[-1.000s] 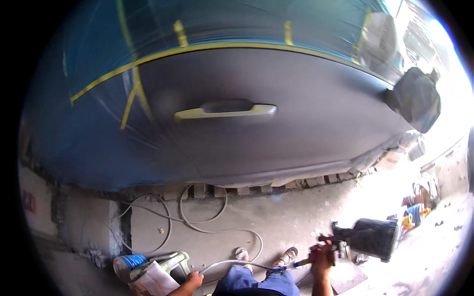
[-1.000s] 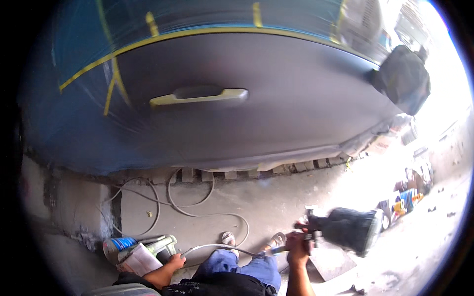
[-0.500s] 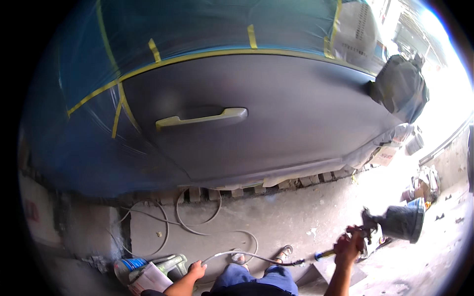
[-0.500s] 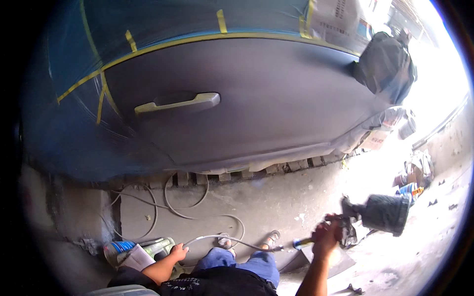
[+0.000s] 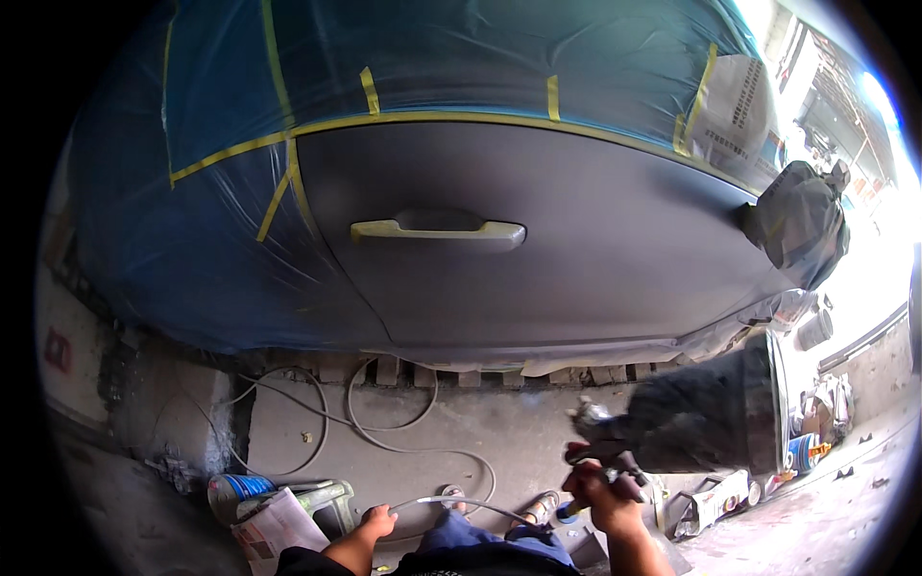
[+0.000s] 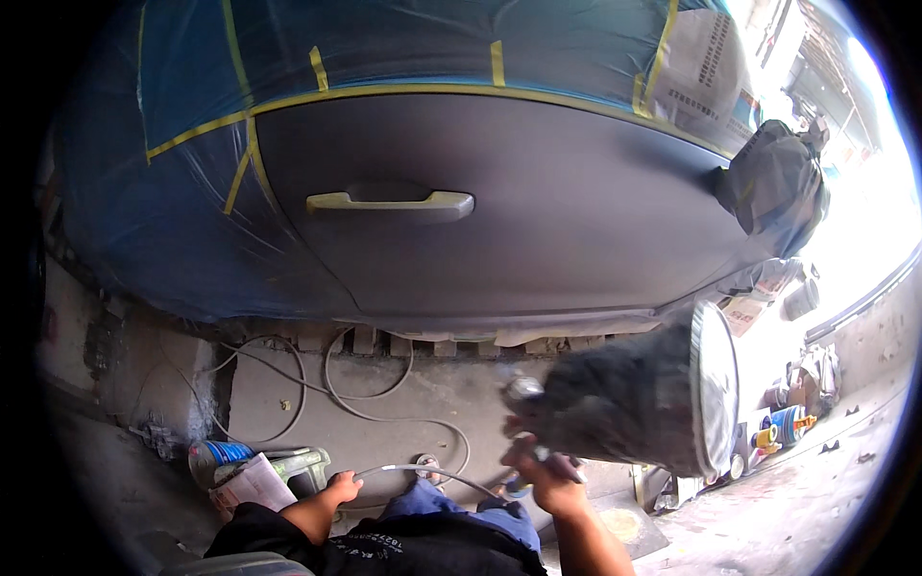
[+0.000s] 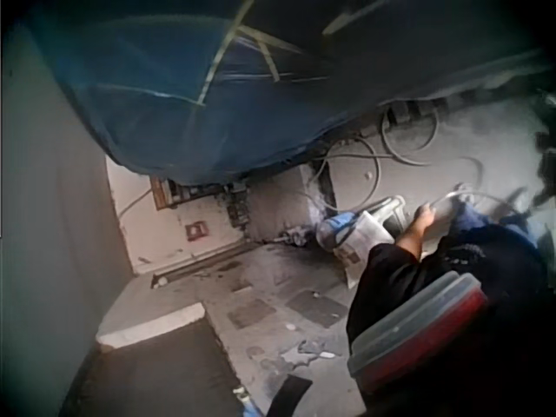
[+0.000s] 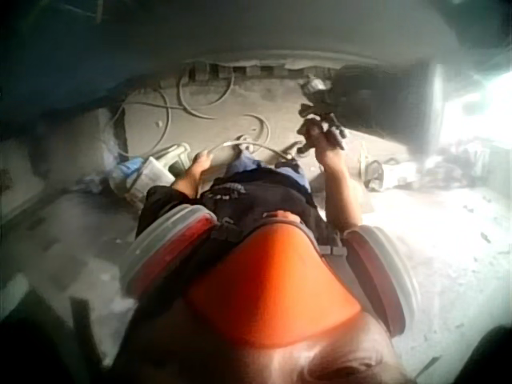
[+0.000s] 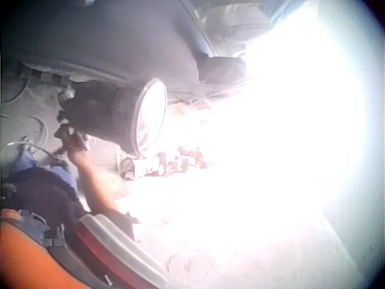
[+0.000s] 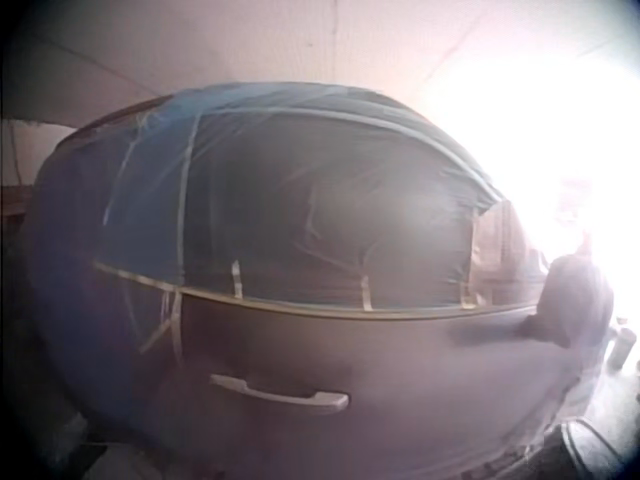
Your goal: The person uses a spray gun to apply gray paint to the front fender of a car. They repeatedly pause to touch and feel the painted surface with their hand, checking the finish before resuming spraying.
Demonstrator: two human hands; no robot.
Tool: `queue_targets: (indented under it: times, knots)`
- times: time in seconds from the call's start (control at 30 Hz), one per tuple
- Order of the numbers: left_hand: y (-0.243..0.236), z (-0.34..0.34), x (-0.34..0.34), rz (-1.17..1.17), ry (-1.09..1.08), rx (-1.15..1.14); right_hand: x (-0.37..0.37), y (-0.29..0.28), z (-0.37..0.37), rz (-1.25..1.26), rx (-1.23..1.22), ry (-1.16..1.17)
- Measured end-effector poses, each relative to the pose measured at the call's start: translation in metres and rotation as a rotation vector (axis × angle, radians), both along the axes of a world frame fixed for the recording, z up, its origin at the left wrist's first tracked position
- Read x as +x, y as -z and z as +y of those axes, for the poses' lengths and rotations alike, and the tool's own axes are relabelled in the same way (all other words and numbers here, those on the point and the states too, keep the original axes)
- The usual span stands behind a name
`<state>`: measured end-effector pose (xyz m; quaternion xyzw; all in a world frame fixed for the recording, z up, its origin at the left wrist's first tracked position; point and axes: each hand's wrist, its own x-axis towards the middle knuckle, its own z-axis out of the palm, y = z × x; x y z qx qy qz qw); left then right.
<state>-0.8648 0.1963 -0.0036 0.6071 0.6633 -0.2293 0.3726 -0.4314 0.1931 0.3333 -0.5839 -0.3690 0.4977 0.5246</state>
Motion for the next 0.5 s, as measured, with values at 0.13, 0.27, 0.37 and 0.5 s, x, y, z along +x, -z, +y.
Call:
queue_targets:
  times: [0.13, 0.27, 0.37, 0.5]
  knots:
    - [0.003, 0.001, -0.008, 0.013, -0.024, -0.015, -0.01, -0.02, 0.027, 0.252, 0.029, -0.13]
    - [-0.002, 0.007, 0.006, -0.052, -0.05, -0.003, 0.013, -0.018, 0.012, 0.216, 0.113, 0.372]
    - [-0.008, 0.017, 0.018, -0.087, -0.047, -0.02, 0.035, -0.03, -0.023, 0.219, -0.039, 0.829]
    - [0.002, 0.019, 0.018, -0.091, 0.022, 0.013, 0.065, 0.013, -0.079, 0.164, -0.159, 0.988]
